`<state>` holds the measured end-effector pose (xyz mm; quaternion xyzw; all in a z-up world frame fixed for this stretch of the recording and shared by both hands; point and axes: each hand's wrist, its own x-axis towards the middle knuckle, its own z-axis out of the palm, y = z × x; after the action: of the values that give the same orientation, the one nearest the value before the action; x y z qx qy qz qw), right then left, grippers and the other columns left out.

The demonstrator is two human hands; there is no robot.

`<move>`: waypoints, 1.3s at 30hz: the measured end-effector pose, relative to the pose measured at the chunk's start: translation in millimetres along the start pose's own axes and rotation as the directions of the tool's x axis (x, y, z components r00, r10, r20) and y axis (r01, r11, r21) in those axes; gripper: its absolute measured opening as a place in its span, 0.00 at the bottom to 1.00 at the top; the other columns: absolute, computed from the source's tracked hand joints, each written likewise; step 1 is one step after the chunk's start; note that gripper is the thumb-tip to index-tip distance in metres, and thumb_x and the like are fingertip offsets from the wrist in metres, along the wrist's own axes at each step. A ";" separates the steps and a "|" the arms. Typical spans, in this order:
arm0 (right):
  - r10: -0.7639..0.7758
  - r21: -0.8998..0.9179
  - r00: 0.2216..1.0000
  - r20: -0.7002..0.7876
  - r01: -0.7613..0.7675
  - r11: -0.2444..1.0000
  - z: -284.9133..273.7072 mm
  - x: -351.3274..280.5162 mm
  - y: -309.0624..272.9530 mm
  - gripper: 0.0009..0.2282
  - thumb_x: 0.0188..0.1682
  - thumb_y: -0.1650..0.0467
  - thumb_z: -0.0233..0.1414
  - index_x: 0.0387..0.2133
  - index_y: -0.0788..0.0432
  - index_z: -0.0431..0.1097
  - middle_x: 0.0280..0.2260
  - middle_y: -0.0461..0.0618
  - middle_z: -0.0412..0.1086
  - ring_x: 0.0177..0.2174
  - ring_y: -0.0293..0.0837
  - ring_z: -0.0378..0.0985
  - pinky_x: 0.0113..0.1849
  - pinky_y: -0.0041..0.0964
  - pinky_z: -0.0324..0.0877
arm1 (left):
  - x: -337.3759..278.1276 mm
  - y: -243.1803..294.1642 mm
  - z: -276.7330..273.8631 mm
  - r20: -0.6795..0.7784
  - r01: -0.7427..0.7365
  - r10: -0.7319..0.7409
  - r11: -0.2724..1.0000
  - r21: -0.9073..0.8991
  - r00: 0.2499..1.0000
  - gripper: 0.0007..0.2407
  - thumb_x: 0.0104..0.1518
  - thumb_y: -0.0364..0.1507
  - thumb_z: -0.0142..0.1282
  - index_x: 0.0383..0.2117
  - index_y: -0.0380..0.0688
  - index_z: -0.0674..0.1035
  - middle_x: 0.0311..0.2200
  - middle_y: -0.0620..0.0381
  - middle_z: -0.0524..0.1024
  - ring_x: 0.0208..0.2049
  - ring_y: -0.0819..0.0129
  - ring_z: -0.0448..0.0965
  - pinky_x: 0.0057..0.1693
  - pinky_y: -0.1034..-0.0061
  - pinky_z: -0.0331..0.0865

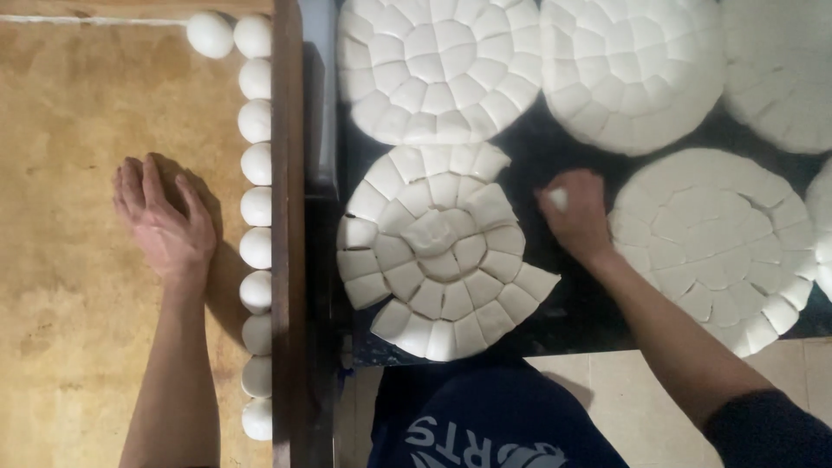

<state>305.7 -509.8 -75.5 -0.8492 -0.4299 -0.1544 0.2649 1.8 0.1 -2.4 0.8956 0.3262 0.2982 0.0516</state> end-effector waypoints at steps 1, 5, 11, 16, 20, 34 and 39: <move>0.002 -0.003 1.000 0.001 -0.002 1.000 11.3 20.7 -0.4 0.08 0.50 0.73 0.62 0.33 0.61 0.68 0.35 0.54 0.69 0.39 0.57 0.69 0.44 0.51 0.58 | 1.6 0.8 -0.7 0.002 -0.001 0.001 1.000 -0.003 1.000 0.20 0.73 0.32 0.46 0.62 0.23 0.75 0.61 0.23 0.68 0.63 0.32 0.62 0.65 0.45 0.57; 0.120 0.136 0.989 -0.089 -0.107 0.985 1.2 57.0 -62.1 0.09 0.53 0.72 0.54 0.25 0.59 0.63 0.26 0.51 0.63 0.31 0.53 0.65 0.38 0.49 0.53 | -3.6 1.6 -3.1 0.026 0.024 -0.023 0.999 -0.040 0.999 0.20 0.74 0.32 0.45 0.63 0.24 0.74 0.63 0.25 0.66 0.64 0.32 0.59 0.65 0.43 0.56; 0.121 0.031 0.993 -0.016 -0.120 0.992 11.9 25.4 2.9 0.06 0.51 0.71 0.60 0.32 0.58 0.70 0.36 0.51 0.68 0.42 0.53 0.68 0.48 0.48 0.57 | -0.3 2.9 -3.8 0.007 0.002 -0.002 1.000 -0.021 1.000 0.20 0.74 0.33 0.45 0.62 0.24 0.75 0.62 0.26 0.67 0.63 0.31 0.61 0.63 0.41 0.59; 0.168 0.051 0.985 -0.046 -0.166 0.985 10.8 48.7 -50.2 0.05 0.53 0.70 0.56 0.30 0.57 0.69 0.32 0.51 0.70 0.36 0.55 0.70 0.43 0.50 0.57 | 0.5 3.4 -3.6 0.007 -0.003 0.003 1.000 -0.021 1.000 0.19 0.74 0.32 0.46 0.61 0.23 0.75 0.61 0.27 0.67 0.63 0.32 0.61 0.61 0.41 0.63; -0.030 0.115 1.000 -0.001 0.030 0.993 -2.1 18.8 -15.3 0.05 0.51 0.74 0.58 0.31 0.60 0.68 0.33 0.52 0.70 0.36 0.55 0.71 0.43 0.50 0.59 | -0.8 -0.7 -4.4 0.008 0.002 -0.002 1.000 -0.024 1.000 0.20 0.74 0.33 0.44 0.61 0.24 0.75 0.62 0.26 0.67 0.64 0.32 0.61 0.66 0.45 0.56; 0.190 -0.030 0.949 -0.251 -0.204 0.978 24.2 43.5 -9.3 0.04 0.51 0.73 0.58 0.33 0.60 0.70 0.33 0.53 0.70 0.38 0.55 0.69 0.46 0.49 0.58 | -4.9 0.4 -0.7 0.043 0.005 -0.003 0.999 -0.032 0.999 0.20 0.73 0.31 0.45 0.62 0.23 0.74 0.63 0.25 0.65 0.63 0.30 0.59 0.66 0.46 0.51; -0.028 0.050 1.000 0.013 0.028 0.998 -18.4 -2.4 -31.8 0.06 0.50 0.72 0.61 0.36 0.59 0.72 0.39 0.52 0.72 0.44 0.54 0.73 0.50 0.46 0.60 | -1.7 0.6 -3.9 -0.006 -0.025 0.025 0.999 -0.033 1.000 0.19 0.73 0.30 0.46 0.61 0.23 0.74 0.61 0.28 0.68 0.62 0.32 0.62 0.66 0.46 0.56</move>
<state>277.8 -506.5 -51.7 -0.8372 -0.4474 -0.1413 0.2809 -1.1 -1.8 0.2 0.8978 0.3101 0.3066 0.0618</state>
